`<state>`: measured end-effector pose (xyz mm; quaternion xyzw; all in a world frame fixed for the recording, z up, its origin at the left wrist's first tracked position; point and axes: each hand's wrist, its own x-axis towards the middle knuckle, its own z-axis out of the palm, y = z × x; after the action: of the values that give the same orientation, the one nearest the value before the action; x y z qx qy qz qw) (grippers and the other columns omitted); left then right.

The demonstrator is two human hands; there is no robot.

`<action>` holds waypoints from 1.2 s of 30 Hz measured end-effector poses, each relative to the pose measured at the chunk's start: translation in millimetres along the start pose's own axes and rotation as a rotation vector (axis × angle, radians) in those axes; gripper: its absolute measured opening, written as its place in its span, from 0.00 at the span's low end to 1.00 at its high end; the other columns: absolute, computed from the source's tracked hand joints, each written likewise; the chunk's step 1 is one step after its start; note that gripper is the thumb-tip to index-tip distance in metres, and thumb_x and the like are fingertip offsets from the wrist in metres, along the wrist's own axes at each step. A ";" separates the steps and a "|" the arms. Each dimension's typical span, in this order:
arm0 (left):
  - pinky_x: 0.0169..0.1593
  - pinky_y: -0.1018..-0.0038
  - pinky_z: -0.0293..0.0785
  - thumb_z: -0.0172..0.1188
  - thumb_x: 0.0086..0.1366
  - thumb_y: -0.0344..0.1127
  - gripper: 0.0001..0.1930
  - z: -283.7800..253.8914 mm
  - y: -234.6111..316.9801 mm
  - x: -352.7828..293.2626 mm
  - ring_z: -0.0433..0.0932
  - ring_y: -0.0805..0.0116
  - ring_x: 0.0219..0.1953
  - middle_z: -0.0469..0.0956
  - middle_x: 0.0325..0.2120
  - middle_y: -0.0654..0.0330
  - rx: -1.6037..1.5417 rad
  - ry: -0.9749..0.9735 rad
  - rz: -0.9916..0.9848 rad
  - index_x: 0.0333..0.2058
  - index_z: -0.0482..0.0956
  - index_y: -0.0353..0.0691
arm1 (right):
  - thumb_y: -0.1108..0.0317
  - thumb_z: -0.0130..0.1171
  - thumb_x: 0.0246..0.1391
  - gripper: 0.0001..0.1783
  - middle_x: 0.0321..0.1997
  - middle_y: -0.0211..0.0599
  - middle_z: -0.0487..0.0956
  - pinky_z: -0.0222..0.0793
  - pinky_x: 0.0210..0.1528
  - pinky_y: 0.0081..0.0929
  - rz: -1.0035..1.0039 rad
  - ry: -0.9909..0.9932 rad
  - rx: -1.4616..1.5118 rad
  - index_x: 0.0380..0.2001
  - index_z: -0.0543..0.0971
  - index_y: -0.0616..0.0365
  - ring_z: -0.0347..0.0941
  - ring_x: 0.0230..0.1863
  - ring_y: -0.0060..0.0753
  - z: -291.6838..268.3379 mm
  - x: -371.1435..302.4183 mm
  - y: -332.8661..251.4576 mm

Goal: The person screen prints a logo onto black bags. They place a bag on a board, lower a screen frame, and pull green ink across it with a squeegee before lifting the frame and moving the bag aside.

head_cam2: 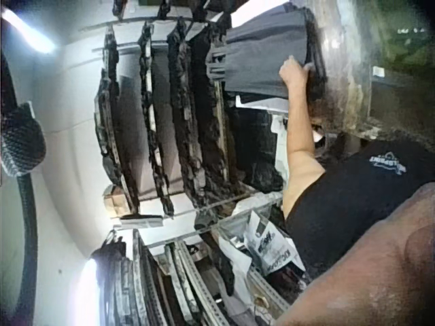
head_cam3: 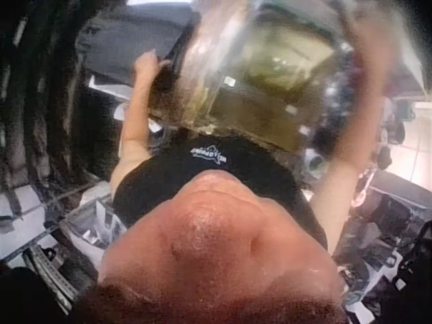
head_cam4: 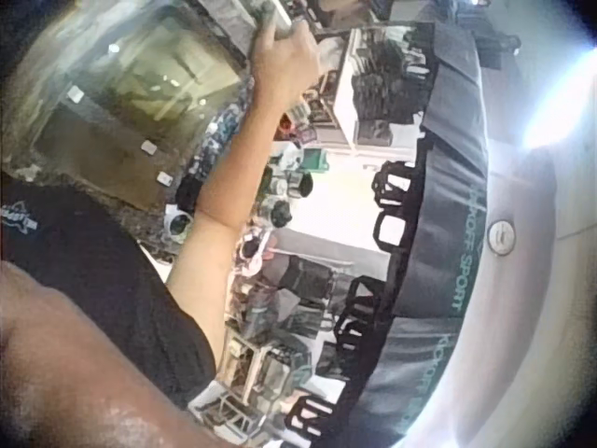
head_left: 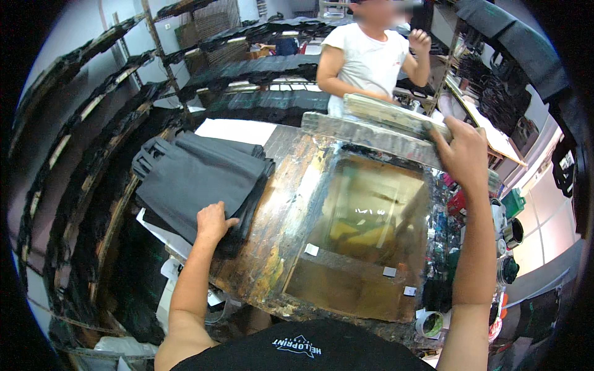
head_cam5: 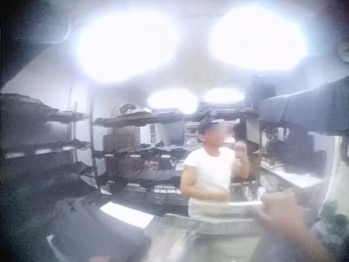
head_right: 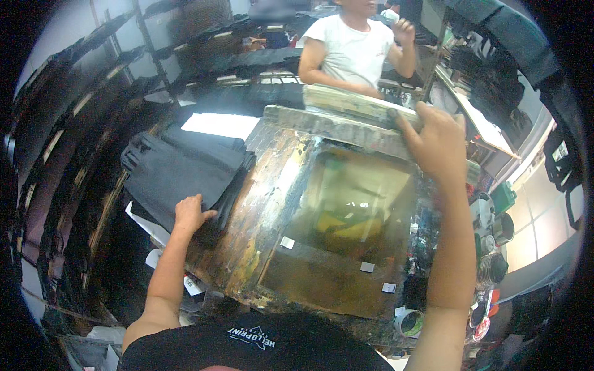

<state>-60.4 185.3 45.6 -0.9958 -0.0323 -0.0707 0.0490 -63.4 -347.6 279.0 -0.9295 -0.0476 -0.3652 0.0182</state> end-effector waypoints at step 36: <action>0.70 0.25 0.37 0.48 0.75 0.63 0.34 49.3 319.6 -89.6 0.51 0.33 0.75 0.56 0.75 0.46 -0.299 -0.056 0.568 0.71 0.66 0.52 | 0.29 0.37 0.70 0.40 0.21 0.33 0.76 0.71 0.56 0.55 -0.031 -0.197 0.109 0.29 0.80 0.55 0.76 0.26 0.32 -7.7 3.1 14.7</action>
<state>-119.3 -132.3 -45.6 -0.9627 0.2564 -0.0308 -0.0809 -64.9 -362.6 286.8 -0.9577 -0.0834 -0.2691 0.0581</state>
